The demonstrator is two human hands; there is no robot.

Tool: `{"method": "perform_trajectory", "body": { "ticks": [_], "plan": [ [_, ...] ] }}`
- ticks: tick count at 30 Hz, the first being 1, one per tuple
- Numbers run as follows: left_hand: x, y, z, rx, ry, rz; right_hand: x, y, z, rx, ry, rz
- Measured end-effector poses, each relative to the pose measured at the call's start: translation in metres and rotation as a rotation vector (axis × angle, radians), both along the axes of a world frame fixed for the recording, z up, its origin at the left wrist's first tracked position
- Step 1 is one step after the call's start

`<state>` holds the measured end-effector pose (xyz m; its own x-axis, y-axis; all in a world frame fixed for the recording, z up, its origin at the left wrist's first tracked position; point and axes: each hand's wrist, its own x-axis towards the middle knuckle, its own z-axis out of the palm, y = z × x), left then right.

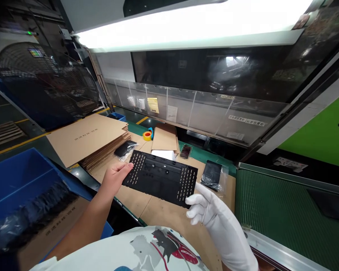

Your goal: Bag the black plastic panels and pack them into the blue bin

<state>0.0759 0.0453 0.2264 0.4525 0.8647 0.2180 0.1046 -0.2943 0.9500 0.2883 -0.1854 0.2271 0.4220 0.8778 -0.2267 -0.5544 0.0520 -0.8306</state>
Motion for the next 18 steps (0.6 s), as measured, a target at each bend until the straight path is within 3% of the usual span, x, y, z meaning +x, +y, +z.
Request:
{"method": "perform_trajectory", "body": {
  "ticks": [3, 7, 11, 15, 18],
  "plan": [
    [0.0, 0.007, -0.008, 0.012, -0.007, -0.064, 0.001, 0.004, -0.005, -0.019, 0.062, -0.011],
    [-0.001, 0.016, -0.02, 0.137, -0.072, -0.291, 0.0, 0.008, -0.014, -0.093, 0.067, -0.124],
    [0.002, 0.02, -0.045, 0.096, -0.039, -0.424, 0.002, 0.015, -0.034, -0.193, 0.028, -0.198],
    [0.017, 0.032, -0.09, 0.045, 0.013, -0.471, 0.007, 0.02, -0.081, -0.191, 0.109, -0.046],
    [0.044, 0.053, -0.136, 0.046, 0.182, -0.359, 0.009, 0.021, -0.135, -0.295, 0.144, 0.057]
  ]
}}
